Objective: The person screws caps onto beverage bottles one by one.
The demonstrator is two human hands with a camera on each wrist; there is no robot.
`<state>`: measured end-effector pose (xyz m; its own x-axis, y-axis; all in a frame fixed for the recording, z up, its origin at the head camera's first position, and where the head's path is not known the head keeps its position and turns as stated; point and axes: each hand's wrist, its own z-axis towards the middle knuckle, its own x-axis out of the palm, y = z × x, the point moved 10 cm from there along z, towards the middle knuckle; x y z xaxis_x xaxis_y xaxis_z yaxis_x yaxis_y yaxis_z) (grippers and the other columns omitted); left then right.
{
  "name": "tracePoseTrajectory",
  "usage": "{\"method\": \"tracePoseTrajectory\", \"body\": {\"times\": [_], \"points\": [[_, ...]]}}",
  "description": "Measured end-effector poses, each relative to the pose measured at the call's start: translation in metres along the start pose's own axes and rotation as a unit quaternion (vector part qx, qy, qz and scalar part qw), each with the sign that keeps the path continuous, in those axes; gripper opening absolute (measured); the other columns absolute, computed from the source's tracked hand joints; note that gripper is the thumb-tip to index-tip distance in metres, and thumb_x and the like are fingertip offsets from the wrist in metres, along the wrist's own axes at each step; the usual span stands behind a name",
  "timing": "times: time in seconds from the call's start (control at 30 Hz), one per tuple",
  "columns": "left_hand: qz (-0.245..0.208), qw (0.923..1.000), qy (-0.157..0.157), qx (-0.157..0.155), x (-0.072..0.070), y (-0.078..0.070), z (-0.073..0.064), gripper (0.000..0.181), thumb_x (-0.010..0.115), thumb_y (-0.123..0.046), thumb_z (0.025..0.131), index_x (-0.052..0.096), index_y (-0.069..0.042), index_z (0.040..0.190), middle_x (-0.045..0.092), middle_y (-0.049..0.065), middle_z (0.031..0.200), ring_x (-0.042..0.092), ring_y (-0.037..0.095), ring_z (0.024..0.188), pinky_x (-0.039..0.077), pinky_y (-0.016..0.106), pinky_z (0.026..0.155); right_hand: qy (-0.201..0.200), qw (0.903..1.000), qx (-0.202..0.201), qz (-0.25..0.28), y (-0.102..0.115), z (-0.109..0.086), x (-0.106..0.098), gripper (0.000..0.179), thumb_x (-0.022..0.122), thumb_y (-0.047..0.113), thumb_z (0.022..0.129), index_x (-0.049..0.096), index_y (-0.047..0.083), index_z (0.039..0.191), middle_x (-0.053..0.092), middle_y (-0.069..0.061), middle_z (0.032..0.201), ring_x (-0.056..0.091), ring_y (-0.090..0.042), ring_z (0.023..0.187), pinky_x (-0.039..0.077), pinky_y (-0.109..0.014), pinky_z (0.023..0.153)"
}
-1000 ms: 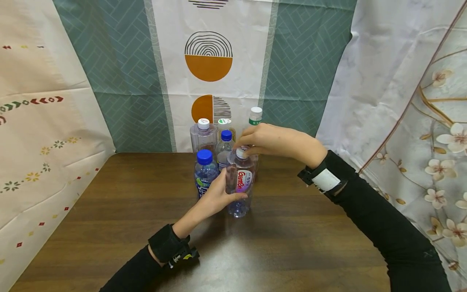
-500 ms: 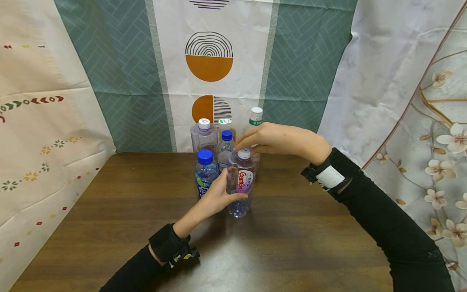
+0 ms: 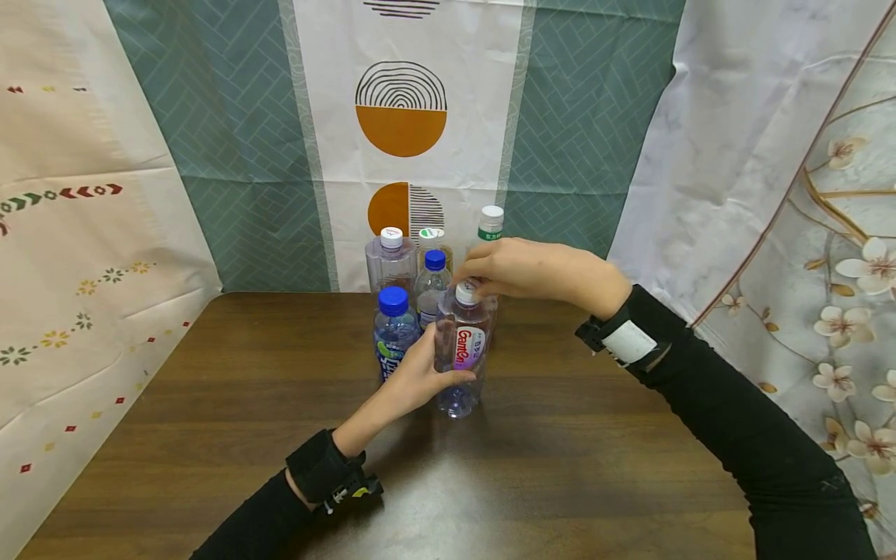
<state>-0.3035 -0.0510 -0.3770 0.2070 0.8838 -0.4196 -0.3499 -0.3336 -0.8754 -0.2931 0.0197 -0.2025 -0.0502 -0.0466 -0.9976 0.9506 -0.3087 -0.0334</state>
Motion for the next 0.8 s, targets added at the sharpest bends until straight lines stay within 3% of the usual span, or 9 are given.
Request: {"method": "tracePoseTrajectory", "body": {"times": [0.27, 0.43, 0.6, 0.8], "points": [[-0.002, 0.9999, -0.015, 0.004, -0.004, 0.0, 0.0, 0.081, 0.085, -0.021, 0.084, 0.036, -0.005, 0.147, 0.06, 0.014, 0.136, 0.057, 0.029, 0.127, 0.048, 0.047, 0.107, 0.004, 0.9992, 0.024, -0.031, -0.001, 0.004, 0.003, 0.03, 0.07, 0.018, 0.097, 0.069, 0.003, 0.122, 0.069, -0.01, 0.113, 0.066, -0.023, 0.103, 0.057, -0.037, 0.093], [0.001, 0.9997, -0.024, 0.007, -0.003, -0.001, 0.003, 0.082, 0.087, -0.018, 0.082, 0.036, -0.004, 0.146, 0.058, 0.015, 0.138, 0.057, 0.029, 0.128, 0.048, 0.046, 0.108, -0.008, 0.9997, 0.008, -0.023, -0.002, 0.003, 0.001, 0.029, 0.072, 0.016, 0.095, 0.07, 0.003, 0.121, 0.069, -0.01, 0.111, 0.067, -0.024, 0.101, 0.058, -0.037, 0.091], [0.02, 0.9993, -0.031, 0.003, -0.002, -0.001, 0.009, 0.083, 0.088, -0.019, 0.081, 0.038, 0.0, 0.144, 0.058, 0.018, 0.136, 0.057, 0.031, 0.127, 0.047, 0.049, 0.108, -0.006, 0.9997, 0.02, 0.012, -0.01, -0.001, 0.003, 0.028, 0.07, 0.013, 0.097, 0.069, 0.004, 0.123, 0.068, -0.009, 0.113, 0.066, -0.025, 0.102, 0.057, -0.037, 0.092], [0.028, 0.999, -0.033, -0.008, 0.0, 0.0, 0.015, 0.086, 0.089, -0.024, 0.081, 0.038, 0.0, 0.145, 0.056, 0.018, 0.14, 0.053, 0.032, 0.133, 0.043, 0.052, 0.111, -0.027, 0.9977, 0.061, 0.013, -0.022, -0.016, 0.0, 0.045, 0.076, 0.014, 0.093, 0.062, -0.001, 0.133, 0.064, -0.017, 0.133, 0.06, -0.035, 0.123, 0.051, -0.047, 0.104]]}}
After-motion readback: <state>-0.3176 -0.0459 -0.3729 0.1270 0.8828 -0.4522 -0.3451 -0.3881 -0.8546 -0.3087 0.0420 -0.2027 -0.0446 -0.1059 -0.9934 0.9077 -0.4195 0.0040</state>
